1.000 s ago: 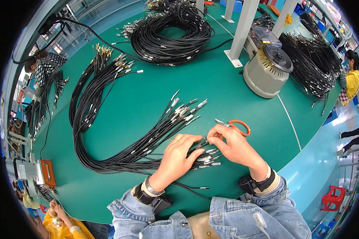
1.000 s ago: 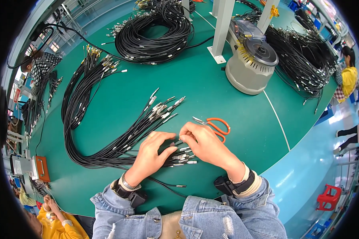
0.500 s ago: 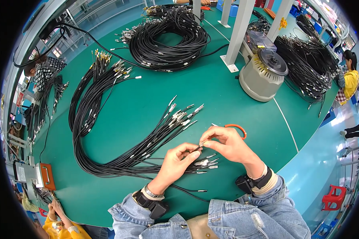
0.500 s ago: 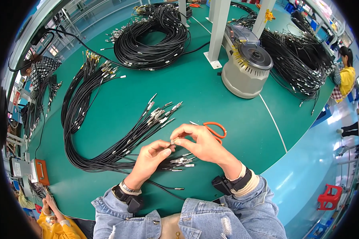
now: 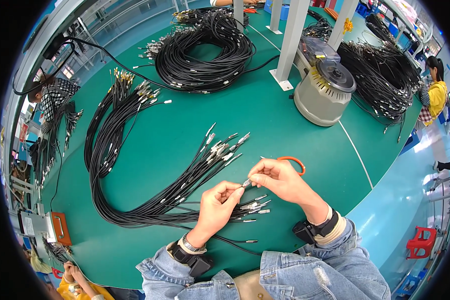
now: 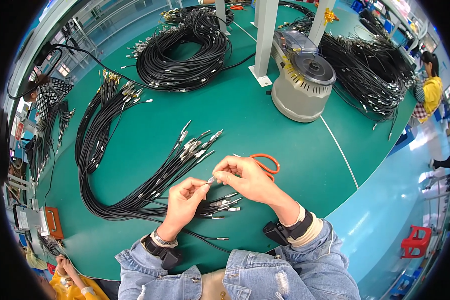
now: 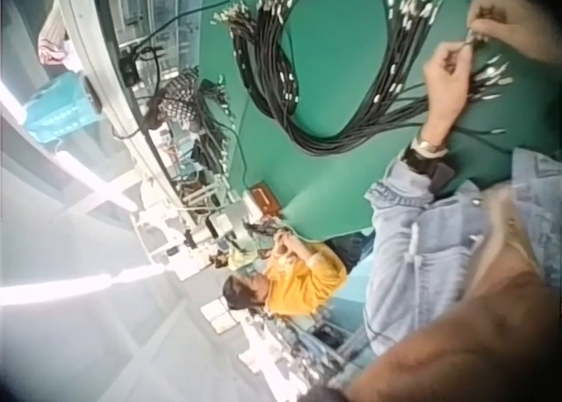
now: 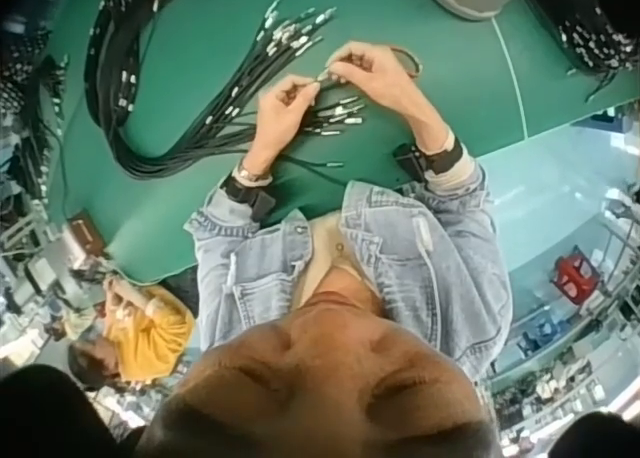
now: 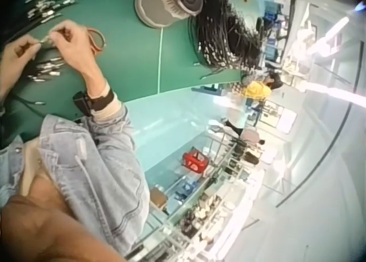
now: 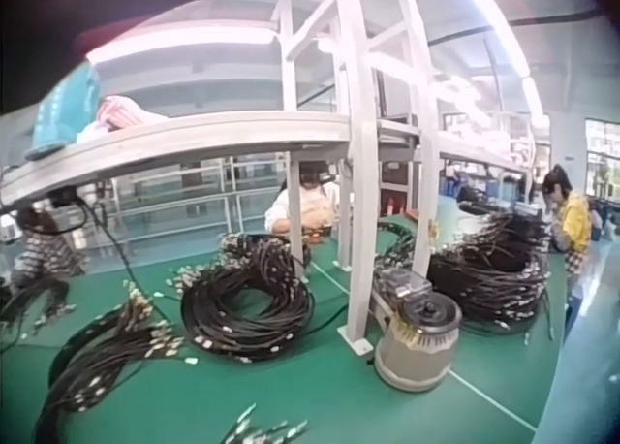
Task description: The person picks up a cable, slides a yellow sleeve onto the connector, and presses it into place by hand before using shears to trim the end.
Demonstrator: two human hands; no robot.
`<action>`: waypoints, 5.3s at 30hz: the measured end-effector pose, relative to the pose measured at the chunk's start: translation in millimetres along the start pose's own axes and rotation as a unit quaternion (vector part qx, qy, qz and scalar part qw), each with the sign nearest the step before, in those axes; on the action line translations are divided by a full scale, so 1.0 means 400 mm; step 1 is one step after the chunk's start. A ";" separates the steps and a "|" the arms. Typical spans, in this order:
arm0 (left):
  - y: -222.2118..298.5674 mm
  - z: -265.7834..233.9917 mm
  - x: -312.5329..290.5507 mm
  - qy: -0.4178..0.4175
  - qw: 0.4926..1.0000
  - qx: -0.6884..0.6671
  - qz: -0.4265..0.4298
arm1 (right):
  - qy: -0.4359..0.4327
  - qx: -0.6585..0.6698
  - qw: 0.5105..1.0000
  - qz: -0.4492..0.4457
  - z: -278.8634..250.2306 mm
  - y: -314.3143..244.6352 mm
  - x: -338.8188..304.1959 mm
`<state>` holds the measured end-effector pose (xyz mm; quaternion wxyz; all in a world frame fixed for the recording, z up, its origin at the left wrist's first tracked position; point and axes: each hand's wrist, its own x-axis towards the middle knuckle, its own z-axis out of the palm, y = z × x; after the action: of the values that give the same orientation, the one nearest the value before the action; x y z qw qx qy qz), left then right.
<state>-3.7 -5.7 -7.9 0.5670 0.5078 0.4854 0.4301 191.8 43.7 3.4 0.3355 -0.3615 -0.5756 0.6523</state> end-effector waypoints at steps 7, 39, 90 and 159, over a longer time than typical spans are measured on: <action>0.000 0.021 -0.001 0.038 0.998 0.009 0.049 | -0.005 0.040 0.999 0.007 0.008 -0.006 -0.001; 0.017 -0.015 -0.022 0.024 0.880 0.327 0.344 | -0.079 0.004 0.991 0.107 -0.081 -0.066 -0.098; -0.025 -0.015 -0.048 0.022 0.880 0.287 0.379 | -0.184 -0.236 0.954 0.004 -0.021 -0.100 -0.104; 0.009 0.011 -0.026 0.112 0.947 0.211 0.212 | 0.422 0.225 0.872 -0.105 -0.306 -0.131 0.058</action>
<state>-1.2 -16.3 -3.0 0.2842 0.6557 0.5068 0.4821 286.0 131.4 44.3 0.6854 -0.4547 -0.2508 0.5105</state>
